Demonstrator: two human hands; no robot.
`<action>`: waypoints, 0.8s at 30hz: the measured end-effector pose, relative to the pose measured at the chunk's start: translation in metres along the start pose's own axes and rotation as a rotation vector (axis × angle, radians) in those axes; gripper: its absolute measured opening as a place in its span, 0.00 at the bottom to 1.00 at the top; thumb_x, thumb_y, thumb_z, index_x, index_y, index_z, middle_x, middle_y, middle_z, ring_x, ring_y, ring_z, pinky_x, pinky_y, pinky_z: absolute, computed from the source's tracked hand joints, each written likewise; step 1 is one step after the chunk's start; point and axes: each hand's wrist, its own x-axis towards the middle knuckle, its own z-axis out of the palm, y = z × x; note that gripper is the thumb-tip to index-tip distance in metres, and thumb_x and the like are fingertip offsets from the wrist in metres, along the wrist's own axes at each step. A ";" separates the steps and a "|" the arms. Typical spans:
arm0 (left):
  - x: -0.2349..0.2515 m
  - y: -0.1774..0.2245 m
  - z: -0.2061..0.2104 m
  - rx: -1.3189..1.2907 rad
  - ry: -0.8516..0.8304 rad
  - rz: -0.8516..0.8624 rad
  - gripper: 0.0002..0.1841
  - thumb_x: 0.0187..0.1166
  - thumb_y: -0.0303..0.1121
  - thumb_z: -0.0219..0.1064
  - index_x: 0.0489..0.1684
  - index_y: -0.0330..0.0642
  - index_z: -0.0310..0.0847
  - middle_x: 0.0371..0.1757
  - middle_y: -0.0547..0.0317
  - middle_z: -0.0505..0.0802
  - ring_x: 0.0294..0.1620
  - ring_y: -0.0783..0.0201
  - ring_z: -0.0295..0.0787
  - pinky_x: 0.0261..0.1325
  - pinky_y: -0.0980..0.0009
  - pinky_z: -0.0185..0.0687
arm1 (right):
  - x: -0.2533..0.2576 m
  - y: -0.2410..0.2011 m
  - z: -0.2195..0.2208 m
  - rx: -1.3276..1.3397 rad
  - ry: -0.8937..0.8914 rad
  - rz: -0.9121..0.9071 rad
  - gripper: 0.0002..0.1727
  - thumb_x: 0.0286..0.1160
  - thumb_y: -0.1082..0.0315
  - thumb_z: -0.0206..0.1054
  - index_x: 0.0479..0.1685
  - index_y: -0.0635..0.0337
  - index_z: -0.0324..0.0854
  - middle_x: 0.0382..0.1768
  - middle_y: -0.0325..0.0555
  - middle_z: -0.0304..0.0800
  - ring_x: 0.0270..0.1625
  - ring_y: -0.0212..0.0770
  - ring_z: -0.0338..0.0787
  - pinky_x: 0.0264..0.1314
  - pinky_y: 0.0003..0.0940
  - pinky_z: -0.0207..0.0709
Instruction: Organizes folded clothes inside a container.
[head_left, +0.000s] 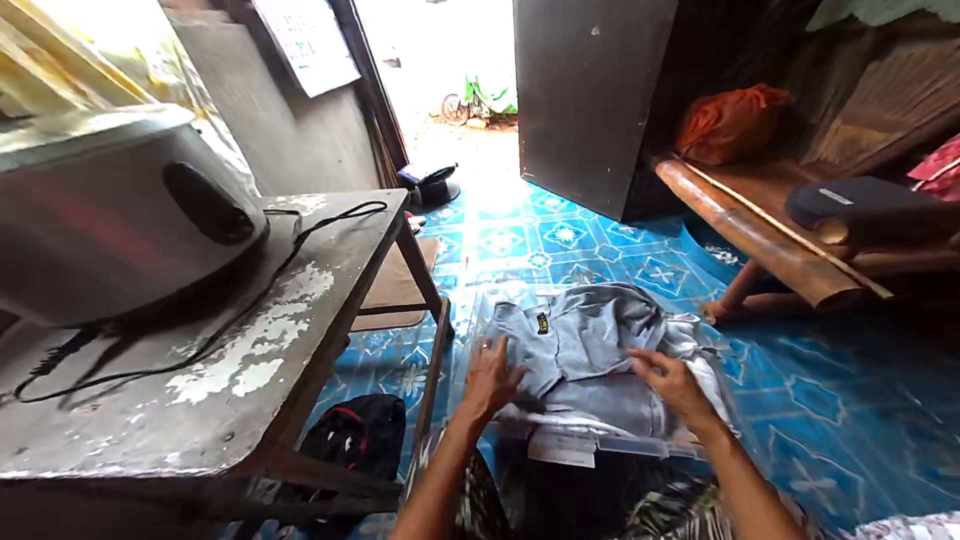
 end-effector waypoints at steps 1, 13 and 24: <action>0.000 0.000 0.007 -0.033 0.020 0.088 0.40 0.78 0.46 0.73 0.89 0.37 0.63 0.85 0.24 0.68 0.84 0.27 0.65 0.81 0.37 0.66 | -0.002 0.004 -0.007 0.089 0.126 0.044 0.17 0.84 0.71 0.63 0.59 0.79 0.84 0.57 0.69 0.90 0.61 0.57 0.91 0.71 0.50 0.79; 0.034 0.080 0.096 0.227 -0.194 0.375 0.55 0.60 0.67 0.77 0.95 0.70 0.54 0.97 0.43 0.43 0.94 0.26 0.26 0.80 0.17 0.32 | 0.006 0.045 -0.028 -0.167 0.281 0.417 0.22 0.85 0.68 0.63 0.67 0.79 0.78 0.65 0.80 0.81 0.72 0.75 0.80 0.76 0.66 0.68; 0.026 0.089 0.112 0.368 -0.155 0.296 0.55 0.61 0.62 0.79 0.95 0.72 0.50 0.98 0.44 0.41 0.94 0.26 0.25 0.81 0.17 0.33 | 0.019 0.043 -0.016 -0.312 -0.071 0.385 0.30 0.87 0.61 0.60 0.85 0.68 0.67 0.85 0.71 0.63 0.87 0.69 0.64 0.86 0.69 0.53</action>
